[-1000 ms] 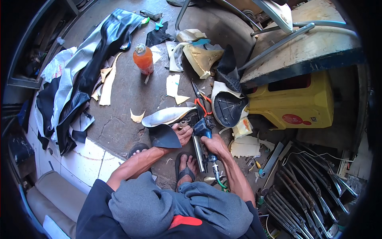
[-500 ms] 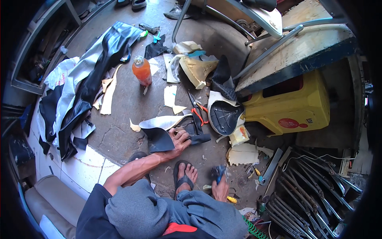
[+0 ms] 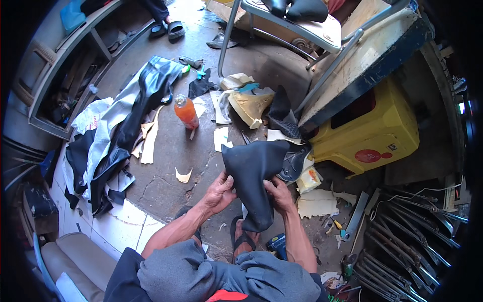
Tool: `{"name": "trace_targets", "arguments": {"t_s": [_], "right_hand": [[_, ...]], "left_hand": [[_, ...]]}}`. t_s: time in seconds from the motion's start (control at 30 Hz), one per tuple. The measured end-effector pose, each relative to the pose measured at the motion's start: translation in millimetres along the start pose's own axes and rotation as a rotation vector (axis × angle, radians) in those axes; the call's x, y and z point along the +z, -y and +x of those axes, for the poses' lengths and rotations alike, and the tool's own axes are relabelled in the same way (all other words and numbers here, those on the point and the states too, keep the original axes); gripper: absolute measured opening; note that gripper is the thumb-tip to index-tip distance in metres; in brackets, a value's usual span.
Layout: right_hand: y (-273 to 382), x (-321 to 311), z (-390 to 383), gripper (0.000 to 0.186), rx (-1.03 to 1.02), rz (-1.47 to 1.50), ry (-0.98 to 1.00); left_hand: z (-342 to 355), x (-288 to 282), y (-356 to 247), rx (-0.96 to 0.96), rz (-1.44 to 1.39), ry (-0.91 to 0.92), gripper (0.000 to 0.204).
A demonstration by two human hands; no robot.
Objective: The person trims foam from a bicycle saddle using shears, fits a new black vinyl cover over the foam, and secures the cover to the plastic saddle base using a staple gun.
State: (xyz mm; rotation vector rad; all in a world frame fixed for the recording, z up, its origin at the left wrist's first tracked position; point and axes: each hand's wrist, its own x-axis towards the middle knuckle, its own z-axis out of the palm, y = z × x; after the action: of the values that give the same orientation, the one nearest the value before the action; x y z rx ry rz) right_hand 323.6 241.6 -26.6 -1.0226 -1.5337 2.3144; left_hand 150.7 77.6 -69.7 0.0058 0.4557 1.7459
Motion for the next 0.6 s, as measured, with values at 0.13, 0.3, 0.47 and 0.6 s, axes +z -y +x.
{"name": "trace_targets", "arguments": {"t_s": [0.13, 0.3, 0.47, 0.6], "right_hand": [[-1.5, 0.4, 20.9, 0.060, 0.118, -0.125, 0.025], [0.7, 12.2, 32.1, 0.076, -0.019, -0.586, 0.176], [-4.0, 3.5, 31.2, 0.076, 0.126, -0.653, 0.298], [-10.6, 8.9, 21.9, 0.071, 0.036, -0.993, 0.308]], "left_hand": [[-19.7, -30.8, -8.3, -0.009, 0.415, -0.176, 0.065], [-49.0, -60.5, -9.1, -0.266, 0.997, -0.278, 0.053], [-70.0, -30.7, -5.7, -0.574, 1.638, -0.083, 0.050], [-65.0, 24.4, -13.7, -0.190, 1.756, 0.084, 0.045]]}}
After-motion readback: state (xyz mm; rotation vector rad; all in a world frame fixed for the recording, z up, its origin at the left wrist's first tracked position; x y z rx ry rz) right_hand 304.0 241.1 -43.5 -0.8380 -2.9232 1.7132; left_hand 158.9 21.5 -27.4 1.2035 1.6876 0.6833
